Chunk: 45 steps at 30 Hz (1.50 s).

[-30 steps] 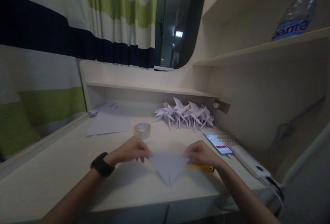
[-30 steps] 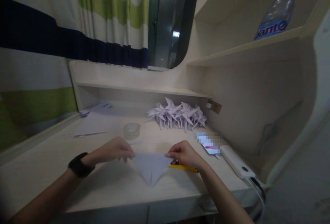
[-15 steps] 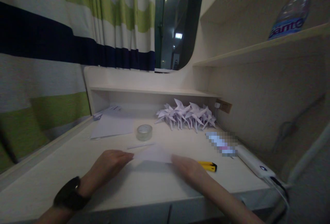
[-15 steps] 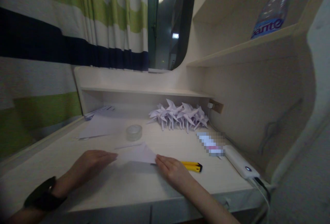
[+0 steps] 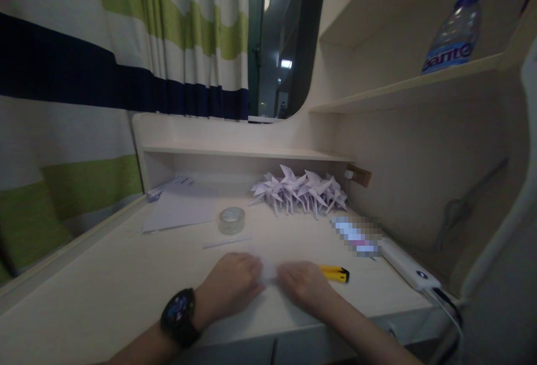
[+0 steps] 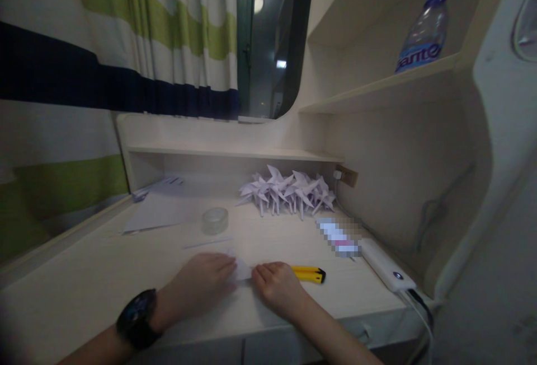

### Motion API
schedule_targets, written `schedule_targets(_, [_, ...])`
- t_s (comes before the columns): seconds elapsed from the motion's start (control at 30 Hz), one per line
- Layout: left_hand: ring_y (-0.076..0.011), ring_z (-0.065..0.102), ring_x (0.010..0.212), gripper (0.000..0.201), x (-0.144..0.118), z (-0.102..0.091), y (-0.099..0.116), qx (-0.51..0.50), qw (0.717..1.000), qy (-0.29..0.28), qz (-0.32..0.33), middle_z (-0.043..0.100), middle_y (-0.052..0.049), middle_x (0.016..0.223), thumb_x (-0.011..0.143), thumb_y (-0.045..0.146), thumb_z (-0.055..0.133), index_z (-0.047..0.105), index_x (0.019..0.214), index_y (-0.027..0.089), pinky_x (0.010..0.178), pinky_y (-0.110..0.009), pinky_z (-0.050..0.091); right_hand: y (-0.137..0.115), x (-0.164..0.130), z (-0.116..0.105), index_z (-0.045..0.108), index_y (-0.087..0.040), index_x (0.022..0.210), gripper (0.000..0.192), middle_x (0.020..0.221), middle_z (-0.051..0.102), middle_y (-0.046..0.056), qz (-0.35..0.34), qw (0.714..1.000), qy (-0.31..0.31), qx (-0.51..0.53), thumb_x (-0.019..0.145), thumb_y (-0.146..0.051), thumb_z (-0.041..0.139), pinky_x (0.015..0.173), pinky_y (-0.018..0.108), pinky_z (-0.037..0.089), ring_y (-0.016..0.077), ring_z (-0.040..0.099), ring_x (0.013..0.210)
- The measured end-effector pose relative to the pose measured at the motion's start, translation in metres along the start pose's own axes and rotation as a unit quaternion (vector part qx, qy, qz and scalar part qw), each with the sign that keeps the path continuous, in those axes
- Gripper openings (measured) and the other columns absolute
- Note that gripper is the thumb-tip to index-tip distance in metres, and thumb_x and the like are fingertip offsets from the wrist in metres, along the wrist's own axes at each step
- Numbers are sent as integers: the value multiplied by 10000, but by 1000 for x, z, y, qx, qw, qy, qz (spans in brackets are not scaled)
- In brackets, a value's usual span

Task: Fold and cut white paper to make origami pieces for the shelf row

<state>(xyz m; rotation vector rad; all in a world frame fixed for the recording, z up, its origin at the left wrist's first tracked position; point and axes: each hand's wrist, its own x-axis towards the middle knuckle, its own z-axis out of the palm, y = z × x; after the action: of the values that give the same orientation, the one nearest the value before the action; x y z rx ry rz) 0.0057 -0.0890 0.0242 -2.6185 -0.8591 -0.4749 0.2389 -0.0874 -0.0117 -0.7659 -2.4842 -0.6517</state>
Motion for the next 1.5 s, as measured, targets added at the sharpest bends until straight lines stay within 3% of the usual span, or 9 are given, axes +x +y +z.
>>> schedule_targets(0.13, [-199,630,623,107,19,22,2,26,994,-61,86,655,-76,699,836,140,558,621,751,144,571,-305,488,2,-3,-3,593,-151,759,246,658,633,58,8,1000,0,9,920,-117,409,525,268,439,158,552,546])
schedule_targets(0.27, [-196,620,634,79,16,35,-2,48,991,-57,108,652,-71,709,842,123,569,613,778,137,559,-290,473,9,-13,-7,616,-147,786,219,673,651,54,23,999,-12,28,907,-116,437,544,258,453,151,576,562])
schedule_targets(0.5, [-203,605,656,70,11,39,-1,38,995,-39,80,649,-64,724,854,137,567,610,802,153,573,-305,468,24,-36,-11,662,-161,979,223,885,721,87,41,997,4,65,897,-129,457,761,300,531,176,676,810])
schedule_targets(0.67, [-183,591,652,185,9,38,-2,-4,998,-12,61,635,-68,682,886,179,521,610,727,149,602,-294,459,40,-38,-32,669,-181,1038,221,1054,701,106,136,984,-6,111,868,-213,531,956,419,472,242,619,1071])
schedule_targets(0.8, [-204,614,714,190,9,31,-2,-52,998,-11,19,667,-79,755,877,281,537,641,782,153,676,-338,482,52,-40,-39,670,-172,1053,270,1074,687,133,192,968,-58,148,824,-297,601,916,435,471,268,611,1030])
schedule_targets(0.9, [-259,599,987,298,14,25,-8,-91,995,28,-7,665,-119,1078,844,307,549,624,1096,168,859,-423,460,55,-45,-36,672,-160,1049,325,1082,678,144,207,960,-83,168,807,-375,640,898,421,462,272,605,1009])
schedule_targets(1.0, [-269,489,1205,449,26,28,-17,-102,994,37,-20,529,-112,1348,872,270,477,495,1316,210,986,-470,381,53,-49,-33,685,-170,1022,308,1089,673,138,213,958,-88,170,824,-399,633,910,412,440,270,592,1028])
schedule_targets(1.27, [-231,574,1045,333,37,49,-21,-99,994,33,-21,648,-114,1106,932,223,386,579,1198,173,918,-402,408,43,-49,-36,691,-191,1006,229,1079,671,104,236,957,-90,145,897,-322,537,823,347,454,221,587,931])
schedule_targets(1.5, [-242,552,1039,336,35,48,-21,-107,993,-12,-48,614,-95,1108,847,151,453,566,1160,199,908,-412,401,44,-52,-34,680,-193,1026,223,1108,664,94,236,956,-106,137,900,-281,518,847,353,438,223,577,947])
